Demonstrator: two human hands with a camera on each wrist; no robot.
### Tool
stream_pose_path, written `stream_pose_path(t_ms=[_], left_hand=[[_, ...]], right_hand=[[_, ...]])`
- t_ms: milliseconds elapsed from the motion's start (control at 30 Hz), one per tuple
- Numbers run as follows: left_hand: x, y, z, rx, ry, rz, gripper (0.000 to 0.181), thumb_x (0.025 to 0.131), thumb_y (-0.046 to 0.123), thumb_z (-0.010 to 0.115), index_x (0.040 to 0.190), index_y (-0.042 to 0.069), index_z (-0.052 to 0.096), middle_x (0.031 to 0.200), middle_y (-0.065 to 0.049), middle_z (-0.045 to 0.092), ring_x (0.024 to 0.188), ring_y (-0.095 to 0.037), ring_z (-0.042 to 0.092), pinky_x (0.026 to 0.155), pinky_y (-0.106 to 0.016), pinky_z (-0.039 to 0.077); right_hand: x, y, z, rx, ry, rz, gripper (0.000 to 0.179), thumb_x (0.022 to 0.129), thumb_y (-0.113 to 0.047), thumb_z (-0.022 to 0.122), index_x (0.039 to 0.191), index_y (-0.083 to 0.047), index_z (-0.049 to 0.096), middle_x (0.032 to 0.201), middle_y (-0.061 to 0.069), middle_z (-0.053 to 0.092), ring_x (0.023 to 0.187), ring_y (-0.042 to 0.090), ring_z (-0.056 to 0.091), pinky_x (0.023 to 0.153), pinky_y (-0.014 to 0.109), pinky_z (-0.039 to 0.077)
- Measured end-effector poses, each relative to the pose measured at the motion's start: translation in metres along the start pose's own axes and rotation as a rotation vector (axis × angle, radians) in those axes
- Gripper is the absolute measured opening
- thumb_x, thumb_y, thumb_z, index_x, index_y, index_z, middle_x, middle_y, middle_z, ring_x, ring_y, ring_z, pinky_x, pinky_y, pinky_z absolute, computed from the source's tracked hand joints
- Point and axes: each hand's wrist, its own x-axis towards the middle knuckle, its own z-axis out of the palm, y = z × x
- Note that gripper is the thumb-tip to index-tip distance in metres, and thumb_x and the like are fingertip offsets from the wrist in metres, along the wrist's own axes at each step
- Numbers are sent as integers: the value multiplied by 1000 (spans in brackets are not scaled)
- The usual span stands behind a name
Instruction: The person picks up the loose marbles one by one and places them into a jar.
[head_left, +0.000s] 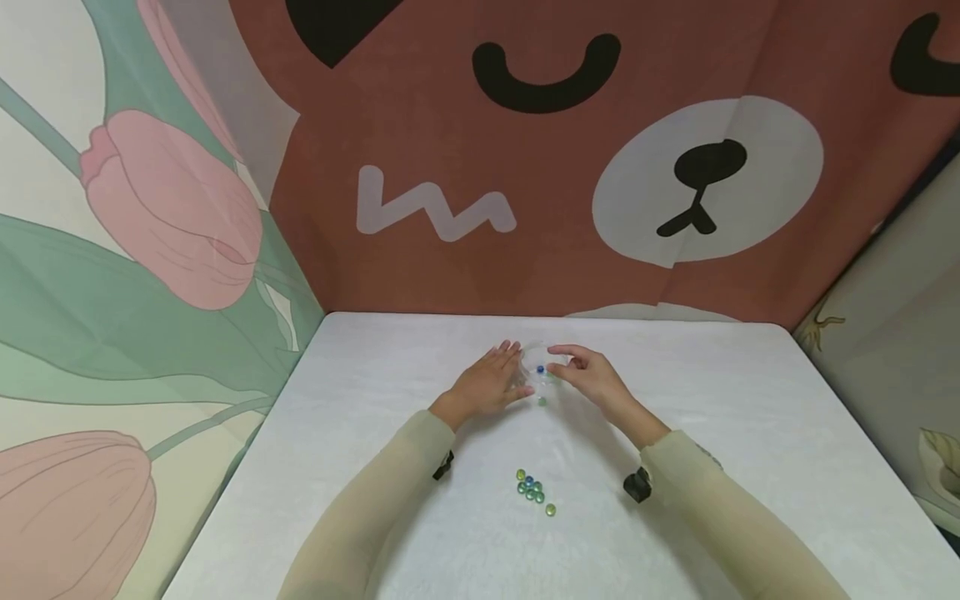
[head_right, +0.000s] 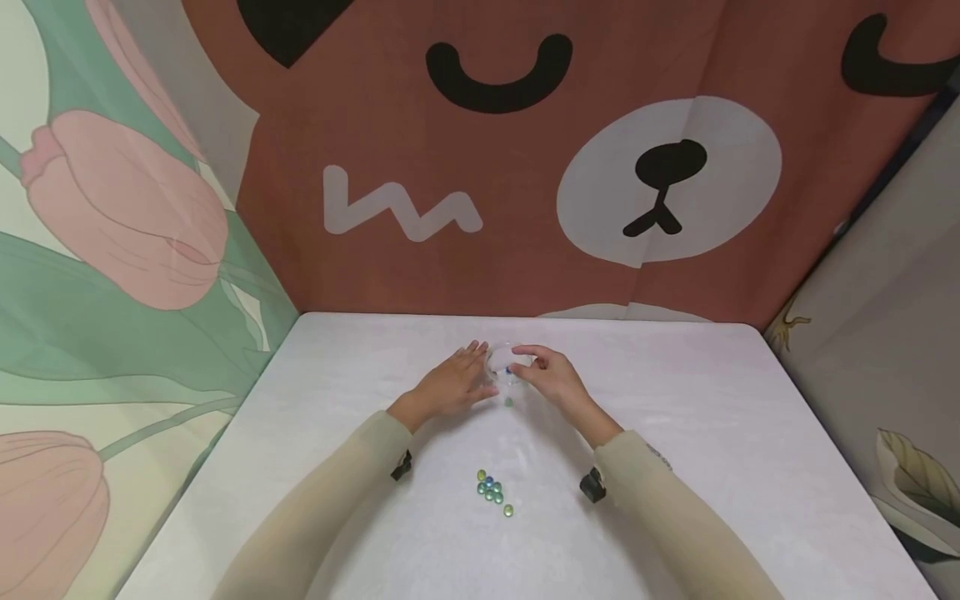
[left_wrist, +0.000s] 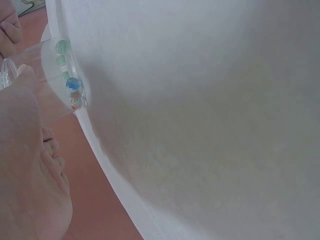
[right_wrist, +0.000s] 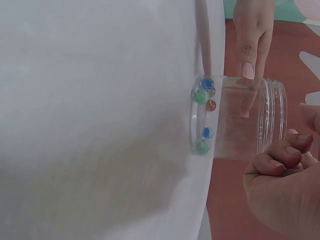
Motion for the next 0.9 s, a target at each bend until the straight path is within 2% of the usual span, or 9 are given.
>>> stream_pose_path(t_ms=[567,700,900], left_hand=[[-1,2,-6,-4,-17,1,87,103,66,31,163,6,14,170,-7,11,157,-21,3,128,-32,3],[-1,2,-7,-4,-15,0,86,103,66,32,163,6,14,170,-7,11,157,-21,3,128,-32,3],[-1,1,-5,-7,-13,-8,87,103,66,33,163,6,14,170,-6,12,157,-21,3,128,-31,3]], right_hand=[[-26,7,-11,-25,-28,36,45,94,-30,74,135,-14,65,80,2,51,73,19,45,59,27,38],[-34,9,-12,-19,-51,47,42,94,-28,74,133,-13,67,77,2,50,72,20,45,58,28,37],[-45,13,-8,-6,-121,54,51,91,-37,78,133,-11,67,73,1,50,71,18,45,58,28,36]])
